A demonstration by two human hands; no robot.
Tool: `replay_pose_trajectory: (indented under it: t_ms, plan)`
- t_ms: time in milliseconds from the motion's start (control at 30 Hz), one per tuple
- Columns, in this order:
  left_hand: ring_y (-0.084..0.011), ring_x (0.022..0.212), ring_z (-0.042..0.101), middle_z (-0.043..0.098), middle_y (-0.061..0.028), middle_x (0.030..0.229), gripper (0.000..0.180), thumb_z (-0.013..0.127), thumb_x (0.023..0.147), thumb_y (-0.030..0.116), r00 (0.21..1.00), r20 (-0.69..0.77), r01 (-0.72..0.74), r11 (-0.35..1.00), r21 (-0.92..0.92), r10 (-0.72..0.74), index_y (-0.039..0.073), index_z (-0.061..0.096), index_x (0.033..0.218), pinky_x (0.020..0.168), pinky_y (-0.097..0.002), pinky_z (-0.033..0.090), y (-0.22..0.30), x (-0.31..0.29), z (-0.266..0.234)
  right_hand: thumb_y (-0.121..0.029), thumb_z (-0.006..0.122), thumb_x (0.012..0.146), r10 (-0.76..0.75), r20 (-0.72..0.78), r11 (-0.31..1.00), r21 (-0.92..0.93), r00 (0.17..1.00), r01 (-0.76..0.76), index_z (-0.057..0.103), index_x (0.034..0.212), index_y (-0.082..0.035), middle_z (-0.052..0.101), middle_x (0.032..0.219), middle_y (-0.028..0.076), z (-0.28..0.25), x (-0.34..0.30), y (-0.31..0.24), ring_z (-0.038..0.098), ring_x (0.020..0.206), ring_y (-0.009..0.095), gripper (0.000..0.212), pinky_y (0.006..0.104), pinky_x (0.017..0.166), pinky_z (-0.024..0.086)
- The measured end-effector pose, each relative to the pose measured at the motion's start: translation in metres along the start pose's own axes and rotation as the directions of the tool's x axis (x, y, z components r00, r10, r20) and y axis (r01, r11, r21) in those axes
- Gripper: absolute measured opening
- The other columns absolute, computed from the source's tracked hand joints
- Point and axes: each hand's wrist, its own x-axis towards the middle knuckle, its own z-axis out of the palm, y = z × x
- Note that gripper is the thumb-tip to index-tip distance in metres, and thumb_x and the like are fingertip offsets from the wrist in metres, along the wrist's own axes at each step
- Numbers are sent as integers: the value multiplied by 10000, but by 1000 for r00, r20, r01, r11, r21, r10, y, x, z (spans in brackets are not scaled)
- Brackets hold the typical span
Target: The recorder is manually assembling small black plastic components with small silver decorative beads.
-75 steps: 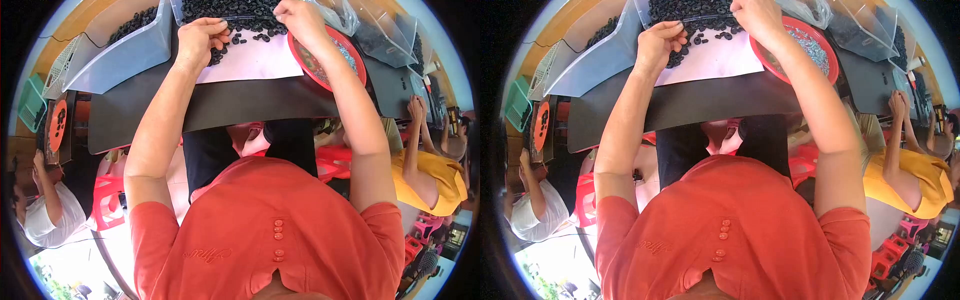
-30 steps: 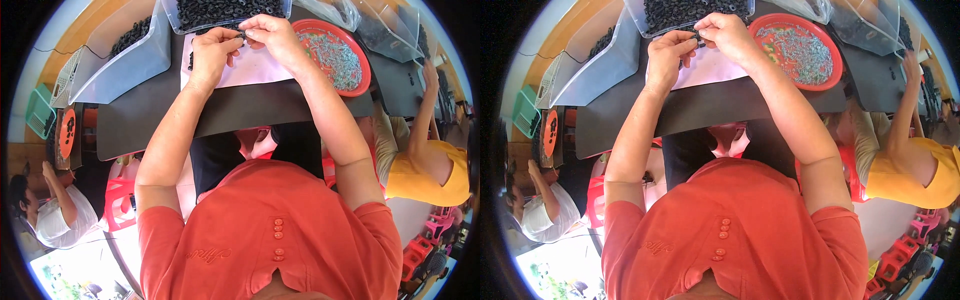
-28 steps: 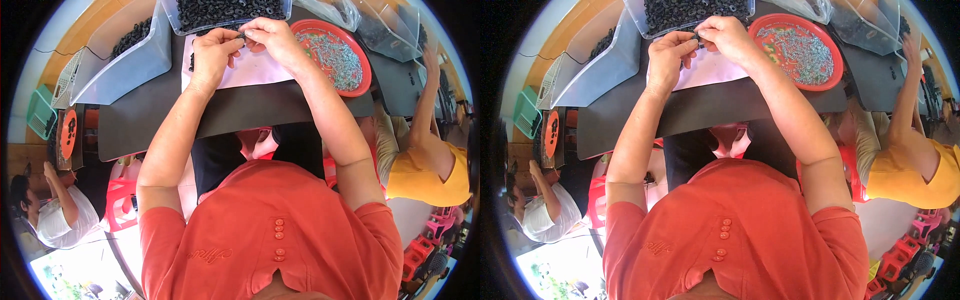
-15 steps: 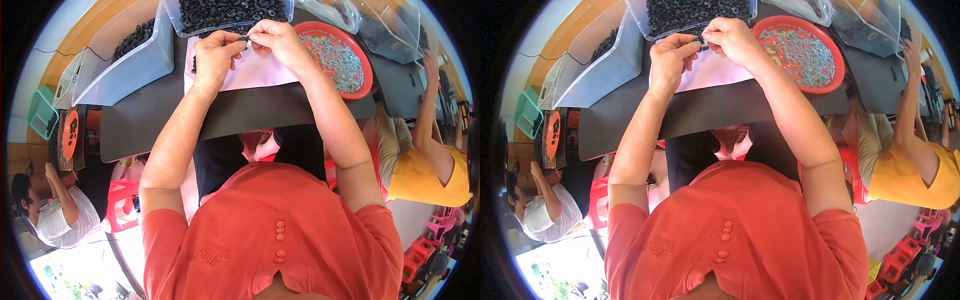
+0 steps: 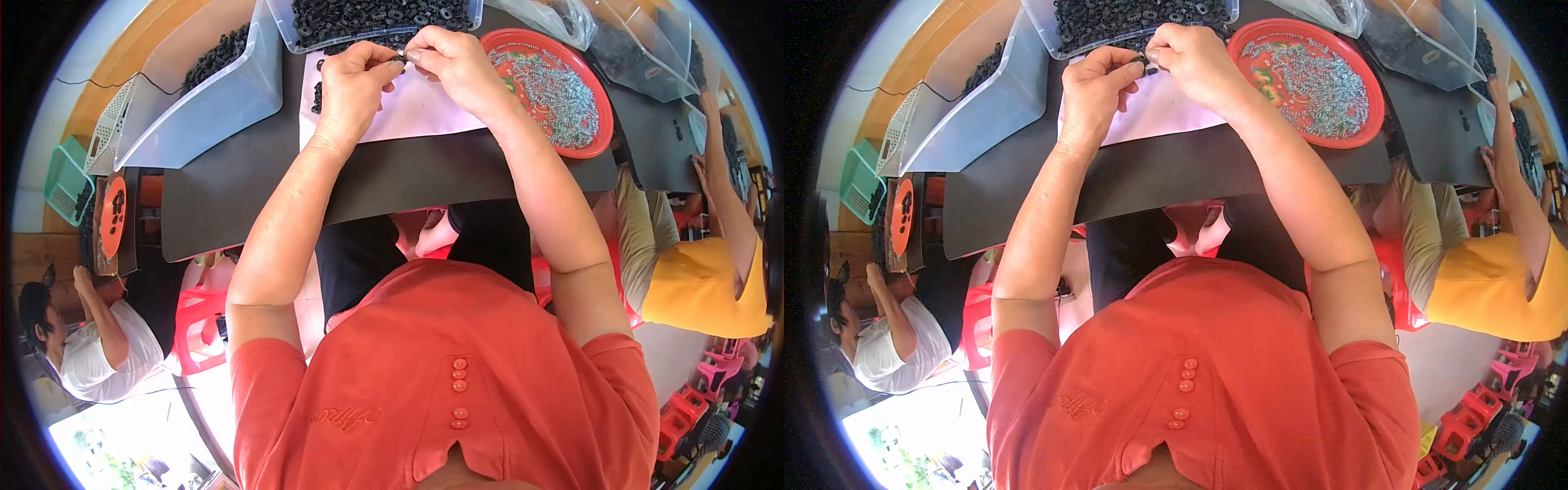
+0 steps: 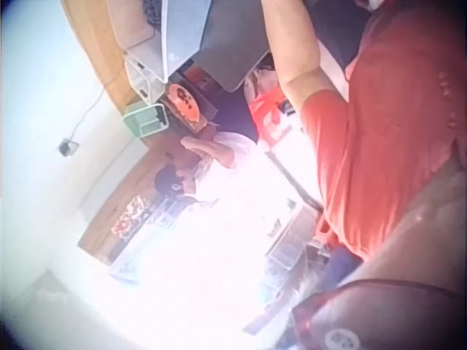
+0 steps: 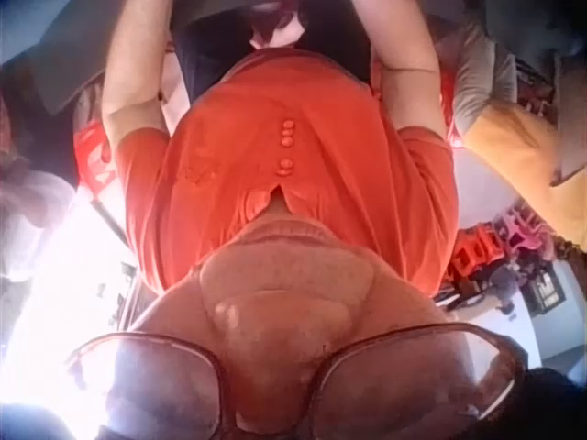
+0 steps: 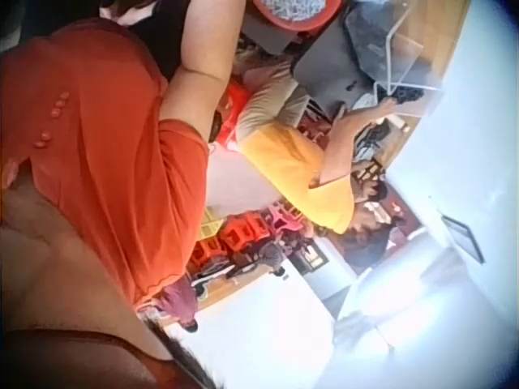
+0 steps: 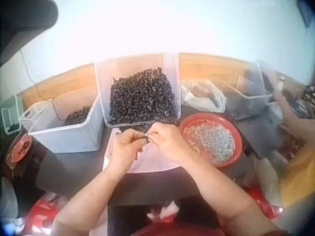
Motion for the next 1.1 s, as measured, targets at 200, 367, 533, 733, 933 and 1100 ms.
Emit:
replay_pose_trajectory:
  t_ms: [200, 367, 533, 733, 933, 1100]
  plan:
    - [-80, 586, 582, 634, -36, 673, 103, 689, 790, 68, 1000, -8, -20, 999, 31, 20, -16, 664, 844, 445, -225, 421, -4, 0, 1, -103, 583, 899, -5, 6, 998, -58, 1000, 6, 629, 900, 6, 582, 660, 31, 3, -1, 2, 525, 615, 87, 119, 258, 566, 431]
    - [-88, 591, 585, 637, -45, 684, 102, 687, 785, 58, 1000, 0, 12, 1000, 16, -12, -20, 660, 843, 477, -232, 435, -3, -2, 1, -100, 589, 886, -189, -99, 965, -201, 977, 167, 627, 902, 7, 600, 665, 62, 10, -3, 9, 548, 606, 113, 114, 275, 561, 434]
    - [-96, 591, 586, 637, -50, 688, 92, 685, 779, 46, 1000, -8, -6, 1000, 25, 7, -22, 656, 835, 515, -243, 452, -2, -3, 3, -109, 603, 880, -97, -90, 985, -150, 991, 82, 626, 902, 2, 621, 686, 81, 10, -4, 4, 584, 630, 143, 115, 293, 575, 446]
    - [-184, 625, 620, 652, -114, 715, 73, 680, 756, 20, 932, -130, -301, 923, 241, 338, -28, 652, 803, 607, -307, 492, -14, -4, 8, -81, 605, 837, -371, -184, 862, -432, 910, 264, 627, 871, -15, 649, 793, 136, 23, -3, 5, 640, 708, 299, 78, 356, 623, 498]
    - [-159, 614, 606, 649, -92, 709, 102, 687, 766, 31, 965, -150, -193, 972, 135, 213, -36, 655, 836, 599, -281, 492, -5, -7, 11, -121, 612, 898, 13, -117, 994, 106, 993, 0, 672, 959, -10, 648, 770, 19, 19, 0, 10, 592, 691, 61, 140, 231, 610, 480]
    - [-62, 590, 574, 638, -36, 709, 109, 667, 826, 56, 987, -128, -85, 993, 79, 95, -24, 669, 901, 448, -196, 421, -7, -6, 8, -115, 588, 916, 181, -32, 953, 253, 983, -167, 681, 986, -13, 656, 786, 23, 15, -3, -1, 592, 691, 67, 154, 215, 653, 500]
